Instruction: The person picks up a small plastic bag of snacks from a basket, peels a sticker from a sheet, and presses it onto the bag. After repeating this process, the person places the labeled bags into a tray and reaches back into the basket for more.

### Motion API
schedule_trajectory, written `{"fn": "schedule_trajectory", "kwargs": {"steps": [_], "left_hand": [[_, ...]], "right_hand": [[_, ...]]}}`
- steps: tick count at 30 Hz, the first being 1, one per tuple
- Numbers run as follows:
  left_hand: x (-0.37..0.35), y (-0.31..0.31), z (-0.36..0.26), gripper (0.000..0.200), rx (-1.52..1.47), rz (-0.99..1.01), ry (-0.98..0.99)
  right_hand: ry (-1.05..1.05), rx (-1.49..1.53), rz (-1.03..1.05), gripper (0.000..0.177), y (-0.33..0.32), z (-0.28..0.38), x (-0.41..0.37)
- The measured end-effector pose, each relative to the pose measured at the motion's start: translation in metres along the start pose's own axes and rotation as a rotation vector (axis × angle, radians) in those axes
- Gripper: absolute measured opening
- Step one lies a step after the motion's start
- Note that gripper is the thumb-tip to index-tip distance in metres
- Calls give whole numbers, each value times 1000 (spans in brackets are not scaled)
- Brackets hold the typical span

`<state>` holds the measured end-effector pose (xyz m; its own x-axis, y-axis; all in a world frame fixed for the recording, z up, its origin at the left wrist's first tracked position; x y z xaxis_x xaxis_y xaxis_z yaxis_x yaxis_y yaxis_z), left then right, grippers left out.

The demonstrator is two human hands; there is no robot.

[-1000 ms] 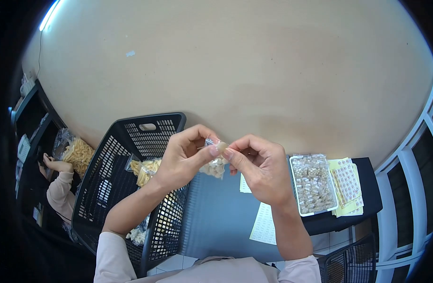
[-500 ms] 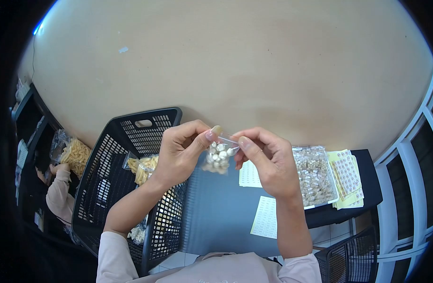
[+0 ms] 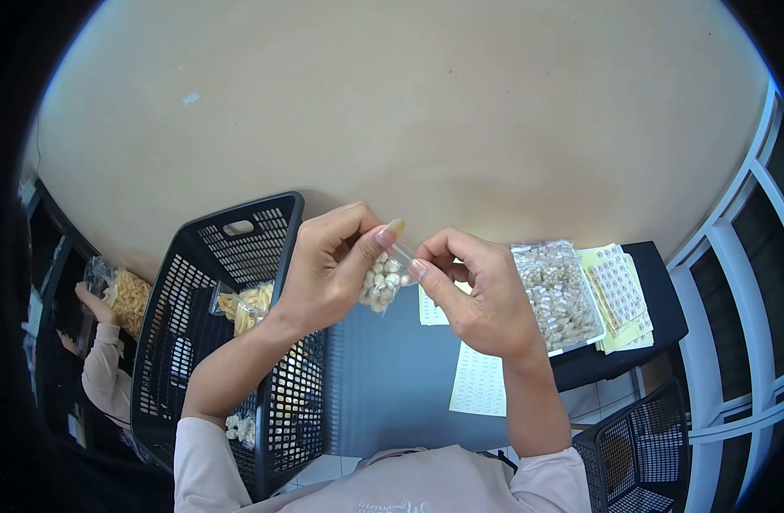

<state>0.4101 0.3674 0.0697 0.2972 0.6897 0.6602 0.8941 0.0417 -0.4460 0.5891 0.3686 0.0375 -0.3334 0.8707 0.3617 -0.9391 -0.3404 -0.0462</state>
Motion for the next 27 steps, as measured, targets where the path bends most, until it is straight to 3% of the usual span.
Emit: {"fn": "schedule_trajectory", "kwargs": {"steps": [9, 16, 18, 22, 25, 26, 27], "left_hand": [[1, 4, 8, 24, -146, -19, -137], [20, 14, 13, 28, -299, 89, -184], [21, 22, 13, 29, -494, 102, -264], [16, 27, 31, 34, -537, 242, -403], [10, 32, 45, 34, -514, 253, -498], [10, 33, 47, 33, -508, 254, -526], [9, 35, 47, 33, -516, 264, -529]], "right_hand": [[82, 53, 20, 9, -11, -4, -9], [72, 64, -202, 13, -36, -8, -20], [68, -44, -310, 16, -50, -22, -33], [386, -429, -645, 40, -82, -102, -84], [385, -711, -657, 33, -90, -200, -148], [530, -727, -625, 29, -89, -221, -169], [512, -887, -641, 29, -82, -231, -185]]}}
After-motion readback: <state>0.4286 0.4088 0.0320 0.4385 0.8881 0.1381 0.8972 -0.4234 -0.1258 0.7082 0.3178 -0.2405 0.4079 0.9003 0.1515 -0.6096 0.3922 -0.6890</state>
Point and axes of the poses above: each hand's wrist, its own x-axis towards the middle knuckle, its own y-axis out of the palm, z = x × y, the point moved 1 cm from there along x, towards the middle knuckle, and after that the axes turned 6 degrees about y, right-handed, at the moved point
